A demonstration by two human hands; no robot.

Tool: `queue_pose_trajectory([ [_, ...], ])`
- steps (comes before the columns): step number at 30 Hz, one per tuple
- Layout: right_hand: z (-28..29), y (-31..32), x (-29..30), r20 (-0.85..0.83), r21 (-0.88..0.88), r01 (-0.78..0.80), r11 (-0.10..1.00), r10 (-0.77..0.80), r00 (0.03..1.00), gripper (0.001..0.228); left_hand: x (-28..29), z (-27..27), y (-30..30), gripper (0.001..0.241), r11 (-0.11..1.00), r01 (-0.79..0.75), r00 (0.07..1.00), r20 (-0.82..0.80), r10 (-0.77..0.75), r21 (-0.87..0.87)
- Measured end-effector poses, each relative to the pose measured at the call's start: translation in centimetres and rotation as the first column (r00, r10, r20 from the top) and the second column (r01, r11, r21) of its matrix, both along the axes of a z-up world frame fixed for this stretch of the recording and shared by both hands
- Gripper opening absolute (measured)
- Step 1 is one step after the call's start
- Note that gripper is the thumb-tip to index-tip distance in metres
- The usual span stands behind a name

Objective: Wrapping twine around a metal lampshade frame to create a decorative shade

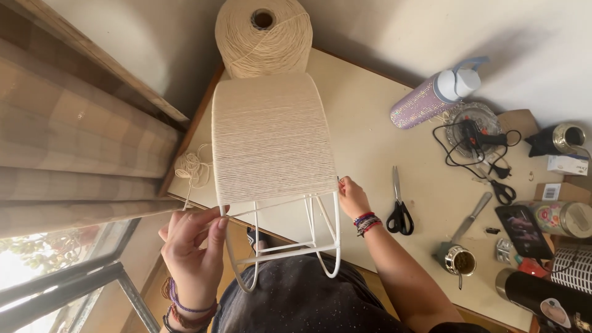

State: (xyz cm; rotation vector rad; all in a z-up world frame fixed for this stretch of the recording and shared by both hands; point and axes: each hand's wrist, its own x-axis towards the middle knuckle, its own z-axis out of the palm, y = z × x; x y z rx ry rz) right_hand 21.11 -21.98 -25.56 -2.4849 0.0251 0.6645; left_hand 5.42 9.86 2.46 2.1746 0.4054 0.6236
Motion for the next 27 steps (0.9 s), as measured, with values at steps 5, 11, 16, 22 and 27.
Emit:
queue_pose_trajectory([
  [5, -4.9, -0.5, 0.3, 0.045, -0.125, -0.054, 0.991, 0.060, 0.997, 0.018, -0.2, -1.1, 0.0, 0.018, 0.998, -0.011, 0.999, 0.053, 0.008, 0.057],
  [11, -4.1, -0.6, 0.4, 0.088, 0.096, 0.189, 0.977, -0.197, 0.976, 0.045, -0.2, -0.3, 0.2, 0.022, 1.000, 0.004, 0.998, 0.070, -0.007, 0.031],
  [16, 18.9, 5.3, -3.9, 0.065, 0.480, 0.285, 0.830, -0.357, 0.932, 0.034, 0.1, 0.2, 1.0, 0.015, 1.000, 0.017, 0.999, 0.047, -0.018, 0.024],
  [22, 27.8, 7.0, -8.3, 0.176, 0.844, -0.207, 0.494, 0.110, 0.978, 0.030, 0.4, 1.3, 3.8, 0.021, 0.979, 0.200, 0.980, -0.025, -0.199, 0.045],
  [27, 26.5, 7.3, -9.6, 0.331, 0.693, -0.244, 0.679, 0.001, 0.944, 0.027, 1.0, 1.4, 5.7, 0.014, 0.911, 0.392, 0.917, 0.023, -0.398, 0.129],
])
